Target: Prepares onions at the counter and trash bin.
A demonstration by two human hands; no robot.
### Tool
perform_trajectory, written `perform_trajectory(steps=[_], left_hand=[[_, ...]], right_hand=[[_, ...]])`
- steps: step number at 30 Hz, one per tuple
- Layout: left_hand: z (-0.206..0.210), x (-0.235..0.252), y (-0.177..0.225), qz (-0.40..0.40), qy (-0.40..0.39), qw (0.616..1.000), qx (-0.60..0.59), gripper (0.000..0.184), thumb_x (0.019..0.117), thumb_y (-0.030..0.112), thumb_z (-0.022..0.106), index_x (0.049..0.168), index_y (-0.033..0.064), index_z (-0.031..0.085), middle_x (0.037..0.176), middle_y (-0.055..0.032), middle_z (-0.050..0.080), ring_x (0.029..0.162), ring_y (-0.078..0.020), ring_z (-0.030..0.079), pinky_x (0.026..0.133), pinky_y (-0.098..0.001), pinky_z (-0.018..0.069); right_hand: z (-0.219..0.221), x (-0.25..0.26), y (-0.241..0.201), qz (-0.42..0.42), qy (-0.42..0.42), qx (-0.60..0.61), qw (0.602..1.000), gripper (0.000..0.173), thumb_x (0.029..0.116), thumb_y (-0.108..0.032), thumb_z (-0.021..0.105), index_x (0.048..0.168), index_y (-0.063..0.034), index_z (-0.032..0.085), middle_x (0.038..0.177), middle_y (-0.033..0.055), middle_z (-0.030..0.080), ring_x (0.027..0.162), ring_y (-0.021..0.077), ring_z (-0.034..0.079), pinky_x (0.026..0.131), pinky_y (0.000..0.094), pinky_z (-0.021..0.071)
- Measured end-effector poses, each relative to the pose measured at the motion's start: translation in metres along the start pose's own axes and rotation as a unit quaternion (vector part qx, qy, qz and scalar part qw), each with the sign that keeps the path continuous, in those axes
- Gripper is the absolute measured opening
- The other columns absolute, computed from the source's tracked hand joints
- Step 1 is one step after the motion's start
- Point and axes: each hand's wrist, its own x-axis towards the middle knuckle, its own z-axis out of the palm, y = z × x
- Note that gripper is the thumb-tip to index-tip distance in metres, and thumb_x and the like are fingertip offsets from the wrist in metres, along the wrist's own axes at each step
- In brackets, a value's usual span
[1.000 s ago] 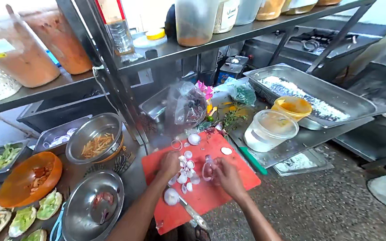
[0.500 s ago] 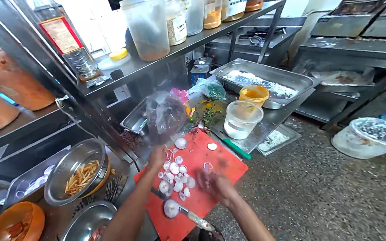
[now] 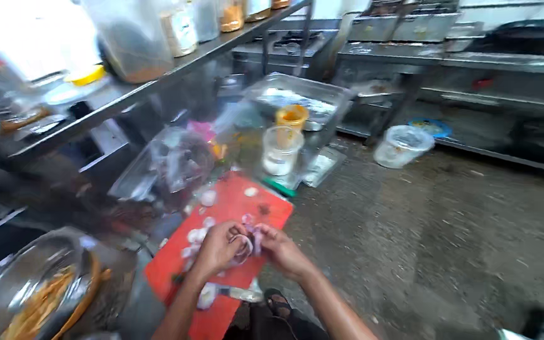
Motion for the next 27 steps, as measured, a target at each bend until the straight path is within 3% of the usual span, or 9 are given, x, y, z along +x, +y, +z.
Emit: perform_trajectory(steps=[4,7,10,15,18,20,23,25,27], left_hand=[[0.073,-0.003,0.036,0.058,-0.010,0.996,0.072,0.048,0.0855,0.006,0.072,0.130,-0.0012,0.058,0.096,-0.0130,0.072,0.084,-0.0264,0.071,0.078,-0.0504,0.0601],[0.118,-0.008,0.063,0.080,-0.119,0.981,0.131,0.056,0.0833,0.005,0.073,0.135,-0.0058,0.053,0.102,-0.0204,0.068,0.088,-0.0353,0.068,0.081,-0.0579,0.0556],[0.170,-0.014,0.070,0.116,-0.247,0.958,0.090,0.058,0.0814,0.009,0.072,0.134,-0.0049,0.054,0.101,-0.0161,0.067,0.084,-0.0282,0.067,0.077,-0.0504,0.0579],[0.240,-0.038,0.097,0.168,-0.424,0.888,0.054,0.070,0.0810,0.019,0.079,0.142,0.0000,0.049,0.103,-0.0107,0.069,0.082,-0.0206,0.069,0.074,-0.0417,0.0602],[0.261,-0.048,0.113,0.168,-0.504,0.847,0.030,0.089,0.0799,0.025,0.082,0.155,0.0061,0.036,0.121,-0.0115,0.064,0.089,-0.0191,0.071,0.077,-0.0374,0.0632],[0.263,-0.048,0.123,0.173,-0.524,0.834,-0.012,0.091,0.0804,0.026,0.081,0.157,0.0068,0.035,0.127,-0.0133,0.063,0.092,-0.0206,0.072,0.078,-0.0376,0.0639],[0.249,-0.031,0.123,0.179,-0.530,0.827,-0.054,0.078,0.0891,0.020,0.073,0.155,0.0019,0.035,0.134,-0.0171,0.061,0.099,-0.0221,0.071,0.083,-0.0384,0.0620],[0.232,-0.012,0.112,0.179,-0.519,0.833,-0.070,0.070,0.0951,0.016,0.066,0.154,-0.0037,0.033,0.136,-0.0191,0.059,0.097,-0.0208,0.071,0.081,-0.0383,0.0623],[0.221,0.002,0.100,0.174,-0.505,0.840,-0.096,0.063,0.0990,0.011,0.058,0.152,-0.0072,0.029,0.136,-0.0186,0.059,0.091,-0.0182,0.072,0.075,-0.0363,0.0627]], right_hand=[[-0.019,-0.066,0.012,-0.015,0.107,-0.031,0.994,0.029,0.1037,-0.013,0.052,0.129,0.0014,0.054,0.101,0.0081,0.068,0.084,0.0139,0.067,0.078,0.0365,0.0582],[-0.035,-0.122,0.025,0.003,0.217,-0.029,0.976,0.029,0.1052,-0.015,0.051,0.128,0.0025,0.053,0.097,0.0098,0.065,0.076,0.0137,0.064,0.072,0.0356,0.0569],[-0.046,-0.180,0.043,0.007,0.319,0.045,0.947,0.025,0.1060,-0.017,0.048,0.125,-0.0007,0.053,0.092,0.0053,0.061,0.073,0.0104,0.060,0.069,0.0317,0.0543],[-0.039,-0.275,0.069,-0.076,0.439,0.188,0.875,0.017,0.1049,-0.015,0.042,0.113,-0.0090,0.056,0.082,-0.0033,0.060,0.068,0.0059,0.057,0.064,0.0256,0.0507],[-0.032,-0.329,0.082,-0.140,0.458,0.306,0.822,0.020,0.1074,-0.021,0.039,0.101,-0.0178,0.058,0.071,-0.0075,0.055,0.060,0.0035,0.052,0.059,0.0224,0.0490],[-0.030,-0.381,0.096,-0.200,0.496,0.328,0.779,0.028,0.1087,-0.028,0.035,0.094,-0.0202,0.058,0.067,-0.0094,0.052,0.059,0.0021,0.050,0.059,0.0208,0.0475],[-0.013,-0.496,0.125,-0.286,0.635,0.299,0.652,0.039,0.1100,-0.031,0.030,0.092,-0.0174,0.061,0.069,-0.0077,0.056,0.060,0.0027,0.051,0.059,0.0205,0.0468],[0.018,-0.574,0.140,-0.274,0.786,0.266,0.486,0.036,0.1103,-0.031,0.032,0.094,-0.0149,0.061,0.067,-0.0062,0.056,0.056,0.0030,0.052,0.055,0.0203,0.0490],[0.048,-0.658,0.154,-0.184,0.916,0.187,0.304,0.033,0.1106,-0.029,0.039,0.113,-0.0034,0.060,0.080,0.0034,0.061,0.065,0.0126,0.059,0.064,0.0339,0.0564]])
